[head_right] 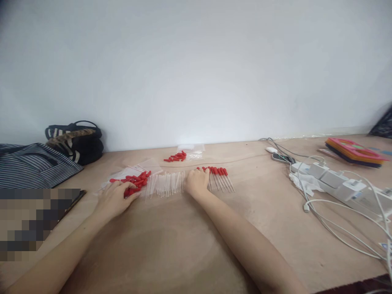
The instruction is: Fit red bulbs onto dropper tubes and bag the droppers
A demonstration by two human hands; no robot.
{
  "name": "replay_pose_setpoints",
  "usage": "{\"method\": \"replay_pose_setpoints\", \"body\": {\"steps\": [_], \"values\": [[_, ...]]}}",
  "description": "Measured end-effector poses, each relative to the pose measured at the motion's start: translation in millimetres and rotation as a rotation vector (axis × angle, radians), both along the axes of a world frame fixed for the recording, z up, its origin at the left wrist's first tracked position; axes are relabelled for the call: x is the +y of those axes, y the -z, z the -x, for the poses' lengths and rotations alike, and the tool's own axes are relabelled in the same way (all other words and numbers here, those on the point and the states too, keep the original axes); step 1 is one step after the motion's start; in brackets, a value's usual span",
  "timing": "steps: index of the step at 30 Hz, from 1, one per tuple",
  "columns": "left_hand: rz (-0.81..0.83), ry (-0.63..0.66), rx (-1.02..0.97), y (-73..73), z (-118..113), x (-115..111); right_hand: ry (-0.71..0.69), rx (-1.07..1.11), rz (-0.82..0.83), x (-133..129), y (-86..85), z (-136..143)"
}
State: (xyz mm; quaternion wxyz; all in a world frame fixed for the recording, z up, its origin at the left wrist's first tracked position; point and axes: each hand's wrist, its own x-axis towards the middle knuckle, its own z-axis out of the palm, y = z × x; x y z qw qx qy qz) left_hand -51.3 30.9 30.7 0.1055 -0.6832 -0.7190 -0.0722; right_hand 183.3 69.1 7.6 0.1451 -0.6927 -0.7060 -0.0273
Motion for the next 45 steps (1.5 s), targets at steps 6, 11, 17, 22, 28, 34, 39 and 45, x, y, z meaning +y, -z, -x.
{"method": "replay_pose_setpoints", "body": {"steps": [6,11,17,22,28,34,39,45], "values": [[-0.142,-0.018,0.006,10.3,4,9,0.072,0.08,0.161,16,-3.9,18],[-0.101,-0.044,-0.096,17.5,14,24,0.071,0.105,0.257,23,-9.5,19],[-0.126,-0.03,-0.063,20.0,8,26,0.045,0.149,0.28,23,-11.5,16],[-0.254,-0.017,-0.131,15.4,7,22,-0.021,0.208,0.181,8,-17.3,1],[-0.297,0.398,-0.5,16.3,-22,2,-0.255,0.322,0.015,-28,-7.6,-45],[0.174,0.661,-0.826,38.4,-77,-31,-0.658,0.47,-0.156,-61,20.1,-77],[0.181,0.683,-0.886,45.7,-84,-34,-0.724,0.463,-0.146,-70,23.4,-63],[0.183,0.642,-1.025,47.5,-83,-31,-0.699,0.479,-0.166,-73,24.6,-53]]}}
